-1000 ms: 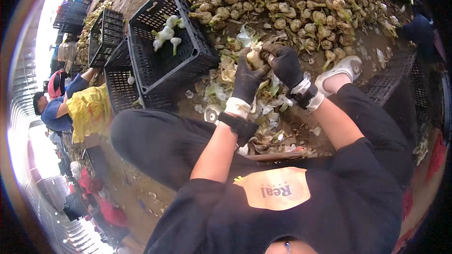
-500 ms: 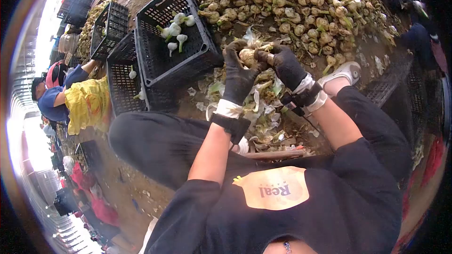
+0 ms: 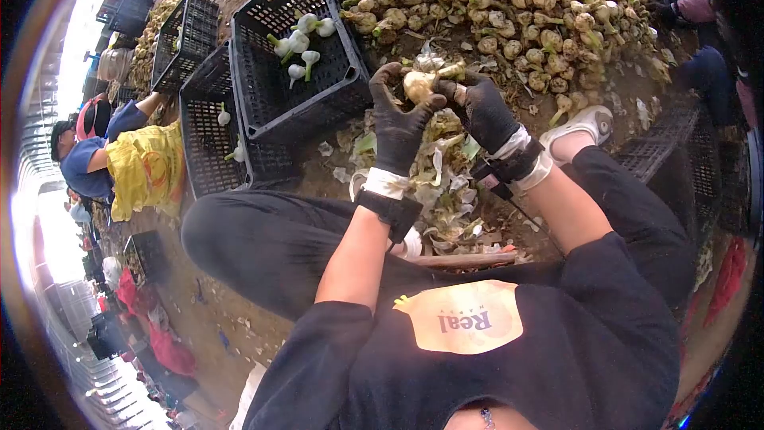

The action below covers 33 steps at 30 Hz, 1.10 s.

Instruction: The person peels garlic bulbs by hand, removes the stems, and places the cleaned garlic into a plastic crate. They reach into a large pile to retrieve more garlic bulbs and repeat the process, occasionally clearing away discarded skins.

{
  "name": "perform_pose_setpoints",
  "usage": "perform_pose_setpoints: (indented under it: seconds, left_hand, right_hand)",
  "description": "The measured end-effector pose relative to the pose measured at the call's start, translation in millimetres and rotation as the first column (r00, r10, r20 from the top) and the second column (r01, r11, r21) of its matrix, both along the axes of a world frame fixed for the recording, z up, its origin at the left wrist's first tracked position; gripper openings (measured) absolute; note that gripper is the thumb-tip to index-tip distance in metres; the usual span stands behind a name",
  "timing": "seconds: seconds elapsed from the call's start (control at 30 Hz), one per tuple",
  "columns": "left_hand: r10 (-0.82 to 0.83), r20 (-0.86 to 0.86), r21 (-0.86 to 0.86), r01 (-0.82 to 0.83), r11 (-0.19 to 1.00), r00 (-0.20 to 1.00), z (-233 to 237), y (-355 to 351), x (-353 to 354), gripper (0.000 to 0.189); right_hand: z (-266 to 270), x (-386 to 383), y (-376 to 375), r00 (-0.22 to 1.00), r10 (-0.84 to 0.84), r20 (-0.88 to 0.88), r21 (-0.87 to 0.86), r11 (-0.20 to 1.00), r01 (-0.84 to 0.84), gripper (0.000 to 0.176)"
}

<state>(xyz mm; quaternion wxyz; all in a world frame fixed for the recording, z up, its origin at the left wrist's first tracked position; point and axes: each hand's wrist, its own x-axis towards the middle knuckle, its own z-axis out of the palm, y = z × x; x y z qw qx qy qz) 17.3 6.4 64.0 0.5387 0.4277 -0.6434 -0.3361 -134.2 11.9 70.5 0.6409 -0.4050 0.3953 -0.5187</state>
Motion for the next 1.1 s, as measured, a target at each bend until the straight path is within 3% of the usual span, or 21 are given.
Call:
perform_pose_setpoints:
  seconds: [0.07, 0.17, 0.23, 0.27, 0.33, 0.37, 0.4, 0.47, 0.5, 0.53, 0.57, 0.6, 0.67, 0.73, 0.8, 0.83, 0.87, 0.93, 1.03, 1.07, 1.1]
  left_hand:
    - [0.009, -0.117, 0.125, 0.006, 0.992, 0.993, 4.3, 2.9, -0.2, 0.07]
    - [0.006, -0.189, 0.201, 0.033, 0.979, 0.982, 7.5, 4.9, 2.7, 0.064]
    - [0.006, -0.695, 0.407, 0.387, 0.827, 0.719, 8.8, 5.4, 6.3, 0.063]
    - [0.005, -0.695, 0.408, 0.388, 0.826, 0.719, 4.8, 5.0, 8.2, 0.063]
    - [0.097, -0.8, 0.525, 0.612, 0.591, 0.592, 2.4, 3.9, 10.6, 0.064]
    - [0.083, -0.818, 0.518, 0.666, 0.537, 0.57, 11.0, 6.0, 11.8, 0.066]
    - [0.083, -0.817, 0.519, 0.665, 0.536, 0.57, 8.0, 4.1, 13.2, 0.066]
    - [0.003, -0.783, 0.53, 0.664, 0.527, 0.622, -3.0, -0.5, 14.5, 0.057]
    - [0.004, -0.783, 0.53, 0.665, 0.527, 0.622, -7.7, 0.7, 10.9, 0.057]
    - [-0.09, -0.484, 0.482, 0.351, 0.803, 0.871, -10.0, 3.3, 3.2, 0.056]
    - [-0.026, -0.106, 0.237, 0.051, 0.97, 0.994, -11.2, 4.8, -0.3, 0.061]
    - [-0.024, -0.104, 0.236, 0.048, 0.971, 0.994, -11.1, 2.9, 1.9, 0.061]
    - [0.031, 0.145, 0.141, -0.051, 0.989, 0.989, -0.5, -0.9, 5.7, 0.058]
    - [-0.05, 0.157, 0.151, 0.026, 0.988, 0.986, 9.6, -1.8, 11.6, 0.053]
    - [-0.232, -0.288, 0.462, 0.347, 0.816, 0.929, 16.5, -6.7, 19.3, 0.054]
    - [-0.231, -0.319, 0.516, 0.373, 0.771, 0.919, 16.9, -9.7, 24.7, 0.056]
    - [-0.231, -0.319, 0.516, 0.372, 0.771, 0.919, 15.6, -11.2, 25.6, 0.056]
    - [-0.131, -0.334, 0.517, 0.298, 0.802, 0.933, 14.2, -12.6, 26.7, 0.052]
    - [-0.068, -0.332, 0.391, 0.204, 0.897, 0.941, 13.6, -12.3, 23.4, 0.056]
    - [-0.082, -0.354, 0.306, 0.199, 0.931, 0.932, 12.7, -13.8, 23.8, 0.058]
    - [-0.085, -0.215, 0.305, 0.149, 0.941, 0.973, 12.3, -16.9, 26.1, 0.059]
  right_hand:
    - [-10.3, -2.2, -2.4, 0.991, -0.001, 0.133, 0.009, 1.0, 0.0, 0.025]
    - [-16.6, -5.9, -7.2, 1.0, 0.012, -0.019, -0.087, 0.996, -0.013, 0.026]
    - [-16.9, -7.0, -11.5, 0.936, -0.112, -0.333, -0.364, 0.931, -0.018, 0.022]
    - [-25.8, -11.5, -16.6, 0.936, -0.113, -0.333, -0.364, 0.931, -0.016, 0.022]
    - [-39.0, -19.0, -26.1, 0.646, -0.432, -0.629, -0.666, 0.729, -0.161, 0.024]
    - [-39.4, -18.8, -26.2, 0.647, -0.432, -0.628, -0.666, 0.729, -0.161, 0.024]
    - [-40.0, -19.1, -25.8, 0.77, -0.241, -0.591, -0.522, 0.842, -0.137, 0.029]
    - [-25.8, -17.4, -20.1, 0.866, -0.054, -0.497, -0.355, 0.923, -0.146, 0.033]
    - [-17.6, -16.6, -14.5, 0.754, -0.157, -0.638, -0.368, 0.922, -0.119, 0.033]
    - [-12.6, -15.2, -9.7, 0.611, -0.251, -0.751, -0.386, 0.917, -0.097, 0.033]
    - [-14.0, -13.4, -7.0, 0.612, -0.251, -0.75, -0.387, 0.917, -0.099, 0.033]
    - [-17.1, -10.8, -5.5, 0.542, -0.37, -0.755, -0.504, 0.855, -0.119, 0.031]
    - [-14.6, -8.7, -5.8, 0.47, -0.484, -0.738, -0.607, 0.781, -0.148, 0.03]
    - [-9.4, -11.4, -11.1, 0.597, -0.538, -0.596, -0.718, 0.689, -0.096, 0.025]
    - [-11.0, -11.9, -12.0, 0.553, -0.569, -0.609, -0.726, 0.681, -0.098, 0.024]
    - [-7.3, -10.4, -12.7, 0.513, -0.597, -0.617, -0.734, 0.671, -0.103, 0.022]
    - [-4.0, -9.1, -11.9, 0.513, -0.596, -0.618, -0.734, 0.671, -0.104, 0.022]
    - [3.5, -5.5, -8.0, 0.59, -0.435, -0.68, -0.569, 0.821, -0.051, 0.022]
    - [-1.4, 1.9, -6.4, 0.683, -0.41, -0.605, -0.552, 0.834, 0.011, 0.02]
    - [-4.5, 0.2, -7.7, 0.681, -0.413, -0.604, -0.554, 0.833, 0.014, 0.02]
    - [-7.6, -2.5, -9.6, 0.601, -0.496, -0.626, -0.603, 0.797, 0.03, 0.019]
